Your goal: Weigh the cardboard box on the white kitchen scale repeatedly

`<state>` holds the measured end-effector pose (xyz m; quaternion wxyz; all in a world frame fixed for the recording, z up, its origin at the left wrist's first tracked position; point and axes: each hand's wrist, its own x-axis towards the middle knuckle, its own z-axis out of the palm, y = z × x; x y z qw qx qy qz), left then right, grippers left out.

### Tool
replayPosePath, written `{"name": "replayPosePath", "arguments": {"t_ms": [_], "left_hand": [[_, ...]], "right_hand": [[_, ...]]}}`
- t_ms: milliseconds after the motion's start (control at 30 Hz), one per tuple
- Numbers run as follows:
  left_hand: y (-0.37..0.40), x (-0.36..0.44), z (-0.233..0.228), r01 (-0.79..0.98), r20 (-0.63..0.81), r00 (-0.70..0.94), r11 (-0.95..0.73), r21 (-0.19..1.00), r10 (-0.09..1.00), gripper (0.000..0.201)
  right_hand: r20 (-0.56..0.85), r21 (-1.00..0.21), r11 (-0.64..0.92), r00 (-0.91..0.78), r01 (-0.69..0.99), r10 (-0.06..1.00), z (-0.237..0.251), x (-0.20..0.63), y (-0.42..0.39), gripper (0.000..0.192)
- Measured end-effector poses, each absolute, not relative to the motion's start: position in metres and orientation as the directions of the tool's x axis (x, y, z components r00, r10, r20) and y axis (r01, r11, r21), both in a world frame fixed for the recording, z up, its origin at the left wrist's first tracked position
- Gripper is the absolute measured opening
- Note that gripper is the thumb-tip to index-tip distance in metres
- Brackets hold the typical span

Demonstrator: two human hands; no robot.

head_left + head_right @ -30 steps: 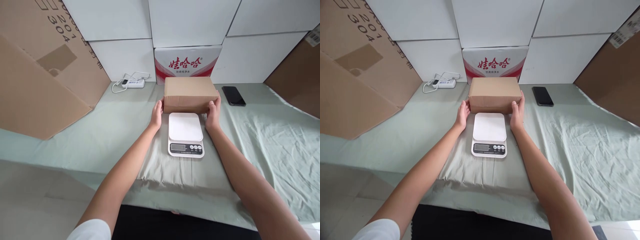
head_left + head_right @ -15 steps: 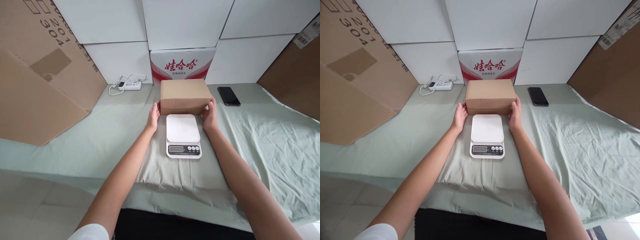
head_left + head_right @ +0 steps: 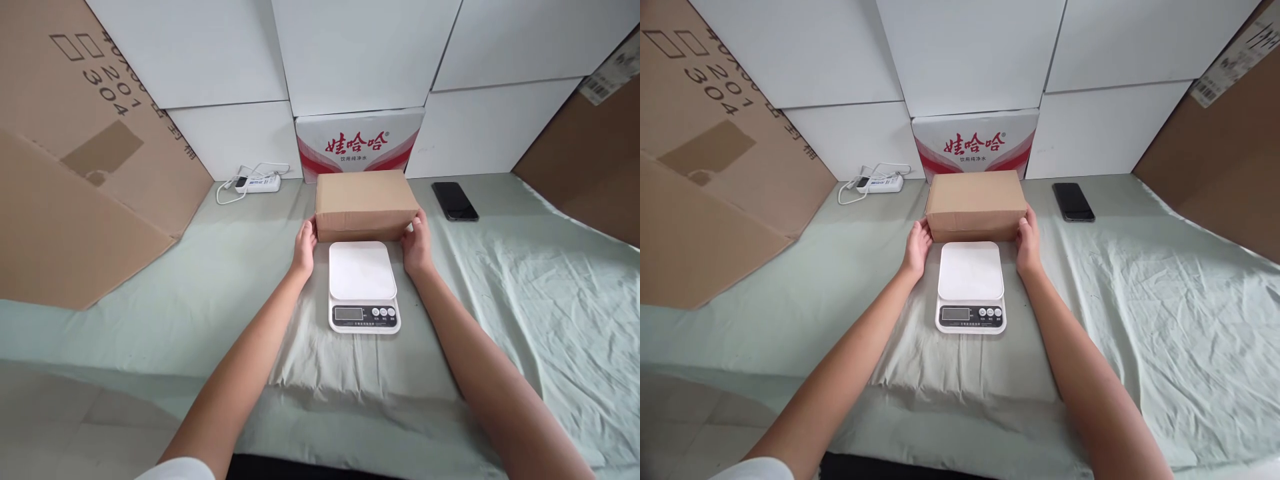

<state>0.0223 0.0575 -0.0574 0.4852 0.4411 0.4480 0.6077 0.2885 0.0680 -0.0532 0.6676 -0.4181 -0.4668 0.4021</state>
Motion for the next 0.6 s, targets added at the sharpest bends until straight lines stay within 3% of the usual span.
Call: {"name": "replayPosePath", "arguments": {"t_ms": [300,600], "left_hand": [[0.055,0.023,-0.056,-0.186,0.088,-0.136,-0.113,0.976,0.987,0.091],[0.047,0.027,-0.048,-0.318,0.013,-0.161,-0.064,0.946,0.987,0.082]], "right_hand": [[0.264,-0.942,0.303,0.233,-0.147,0.936,-0.061,0.292,0.063,0.067],[0.213,-0.951,0.251,0.208,-0.18,0.955,-0.062,0.295,0.059,0.058]]}}
